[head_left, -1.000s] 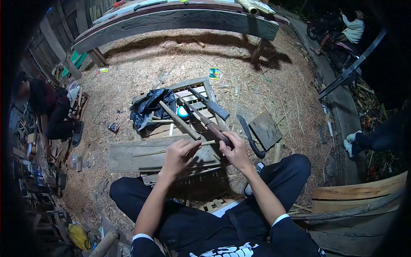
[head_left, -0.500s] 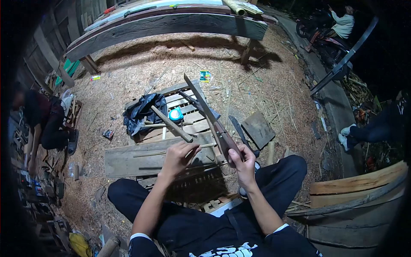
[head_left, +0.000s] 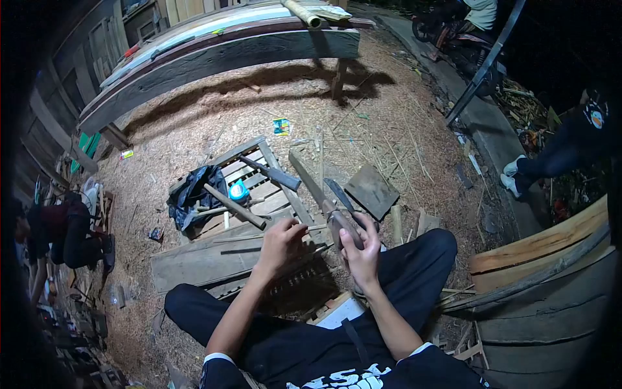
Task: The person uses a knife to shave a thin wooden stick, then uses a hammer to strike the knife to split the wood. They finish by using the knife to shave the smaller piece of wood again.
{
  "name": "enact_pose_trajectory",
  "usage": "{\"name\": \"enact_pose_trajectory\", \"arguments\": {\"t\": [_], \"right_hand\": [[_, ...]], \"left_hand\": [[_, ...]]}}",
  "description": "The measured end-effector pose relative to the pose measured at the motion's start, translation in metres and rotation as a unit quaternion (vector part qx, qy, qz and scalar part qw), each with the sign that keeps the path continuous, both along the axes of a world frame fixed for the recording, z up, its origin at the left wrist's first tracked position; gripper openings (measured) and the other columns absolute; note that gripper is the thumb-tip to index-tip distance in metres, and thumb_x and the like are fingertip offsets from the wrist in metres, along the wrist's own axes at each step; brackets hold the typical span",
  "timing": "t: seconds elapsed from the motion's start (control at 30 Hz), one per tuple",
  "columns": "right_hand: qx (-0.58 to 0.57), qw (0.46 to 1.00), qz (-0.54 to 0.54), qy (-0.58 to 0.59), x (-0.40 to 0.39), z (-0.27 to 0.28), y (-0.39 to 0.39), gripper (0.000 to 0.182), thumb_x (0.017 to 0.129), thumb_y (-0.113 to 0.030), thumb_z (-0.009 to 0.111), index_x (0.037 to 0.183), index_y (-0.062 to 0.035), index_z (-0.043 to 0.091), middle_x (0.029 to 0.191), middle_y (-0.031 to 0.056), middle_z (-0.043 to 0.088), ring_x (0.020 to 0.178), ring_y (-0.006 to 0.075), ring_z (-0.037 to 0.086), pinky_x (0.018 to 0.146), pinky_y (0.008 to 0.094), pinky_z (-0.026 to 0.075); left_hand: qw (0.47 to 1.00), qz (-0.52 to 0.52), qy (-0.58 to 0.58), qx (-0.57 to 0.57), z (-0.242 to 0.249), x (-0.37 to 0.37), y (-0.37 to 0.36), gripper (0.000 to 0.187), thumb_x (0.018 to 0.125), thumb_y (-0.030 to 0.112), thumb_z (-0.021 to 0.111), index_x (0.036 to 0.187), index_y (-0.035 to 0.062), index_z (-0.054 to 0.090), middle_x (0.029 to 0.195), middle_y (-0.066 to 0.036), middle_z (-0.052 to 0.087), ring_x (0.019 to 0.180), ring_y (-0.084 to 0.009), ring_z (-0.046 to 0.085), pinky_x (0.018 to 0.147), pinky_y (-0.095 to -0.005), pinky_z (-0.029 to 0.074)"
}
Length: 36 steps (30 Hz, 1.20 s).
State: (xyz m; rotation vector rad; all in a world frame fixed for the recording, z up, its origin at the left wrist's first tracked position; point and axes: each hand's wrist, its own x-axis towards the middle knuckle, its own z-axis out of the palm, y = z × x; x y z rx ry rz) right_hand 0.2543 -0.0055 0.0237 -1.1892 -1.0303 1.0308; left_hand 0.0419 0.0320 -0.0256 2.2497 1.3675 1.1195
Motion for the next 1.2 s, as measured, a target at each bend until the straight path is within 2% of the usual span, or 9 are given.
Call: {"name": "enact_pose_trajectory", "arguments": {"t": [0.07,0.23,0.33,0.4,0.47,0.67,0.77,0.97,1.2], "right_hand": [[-0.008,1.0,0.02,0.005,0.003,-0.015,0.0,0.049,0.101,-0.019,0.071,0.143,0.0018,0.057,0.081,-0.0031,0.063,0.055,0.0008,0.045,0.048,0.0208,0.034],[0.004,1.0,0.0,-0.019,0.007,-0.03,0.0,0.04,0.103,-0.017,0.067,0.137,0.0026,0.062,0.085,-0.0024,0.064,0.056,0.0004,0.045,0.047,0.0202,0.033],[0.008,1.0,-0.018,-0.02,0.007,-0.031,-0.002,0.037,0.103,-0.017,0.068,0.135,0.0016,0.063,0.087,-0.0016,0.065,0.057,0.0005,0.046,0.048,0.0201,0.035],[-0.025,1.0,-0.009,-0.015,0.007,-0.029,-0.007,0.037,0.101,-0.015,0.067,0.132,0.0057,0.063,0.111,0.0095,0.073,0.095,0.0114,0.067,0.085,0.0279,0.053],[-0.04,0.999,-0.012,-0.009,0.003,-0.025,-0.011,0.036,0.101,-0.014,0.066,0.131,0.0052,0.063,0.111,0.0091,0.073,0.095,0.011,0.066,0.084,0.0273,0.053],[-0.019,1.0,-0.024,-0.008,-0.007,-0.025,-0.016,0.033,0.101,-0.012,0.067,0.13,0.0025,0.061,0.098,0.0028,0.067,0.084,0.0079,0.061,0.077,0.0254,0.05],[-0.016,1.0,-0.022,-0.012,-0.01,-0.023,-0.017,0.035,0.1,-0.011,0.068,0.131,0.0026,0.06,0.099,0.0032,0.067,0.085,0.0078,0.061,0.077,0.0251,0.05],[-0.035,0.999,-0.013,-0.033,-0.014,-0.02,-0.021,0.036,0.1,-0.009,0.069,0.132,0.0027,0.059,0.098,0.0032,0.067,0.084,0.0057,0.061,0.073,0.0222,0.049],[-0.035,0.999,-0.024,-0.017,-0.015,-0.024,-0.027,0.034,0.1,-0.008,0.068,0.131,0.0035,0.06,0.097,0.0034,0.067,0.083,0.0062,0.061,0.072,0.0229,0.049]], "left_hand": [[1.0,-0.001,0.004,0.004,-0.005,0.006,0.003,0.018,0.087,0.009,0.077,0.105,0.0065,0.076,0.093,-0.012,0.067,0.083,-0.0333,0.068,0.071,-0.0431,0.054],[0.998,0.007,0.045,0.031,-0.019,0.014,0.011,0.017,0.087,0.011,0.076,0.103,0.0091,0.077,0.094,-0.011,0.066,0.086,-0.0313,0.066,0.072,-0.0434,0.053],[1.0,0.014,0.021,0.015,-0.023,0.019,0.011,0.017,0.087,0.013,0.076,0.104,0.0091,0.076,0.094,-0.009,0.066,0.088,-0.0307,0.064,0.074,-0.0435,0.052],[0.998,0.015,0.046,0.029,-0.024,0.018,0.012,0.018,0.086,0.013,0.077,0.104,0.0086,0.076,0.094,-0.01,0.065,0.089,-0.0309,0.064,0.075,-0.0433,0.052],[0.996,0.017,0.071,0.044,-0.026,0.019,0.012,0.019,0.086,0.014,0.077,0.104,0.0081,0.076,0.094,-0.01,0.065,0.09,-0.0312,0.063,0.076,-0.0432,0.051],[0.999,0.038,0.003,0.008,-0.035,0.018,0.011,0.018,0.088,0.015,0.077,0.103,0.006,0.075,0.096,-0.011,0.065,0.093,-0.0317,0.061,0.079,-0.0447,0.051],[0.999,0.035,-0.033,0.005,-0.036,0.017,0.012,0.02,0.088,0.018,0.078,0.104,0.0063,0.075,0.096,-0.011,0.065,0.093,-0.0312,0.061,0.08,-0.0446,0.049],[0.994,0.092,0.011,0.053,-0.039,0.011,0.014,0.021,0.083,0.025,0.081,0.098,0.012,0.078,0.096,-0.006,0.068,0.095,-0.0263,0.062,0.086,-0.0416,0.043],[0.996,0.077,0.005,0.041,-0.029,-0.001,0.007,0.025,0.078,0.024,0.08,0.1,0.0121,0.078,0.097,-0.005,0.07,0.096,-0.0256,0.063,0.086,-0.0412,0.044]]}}
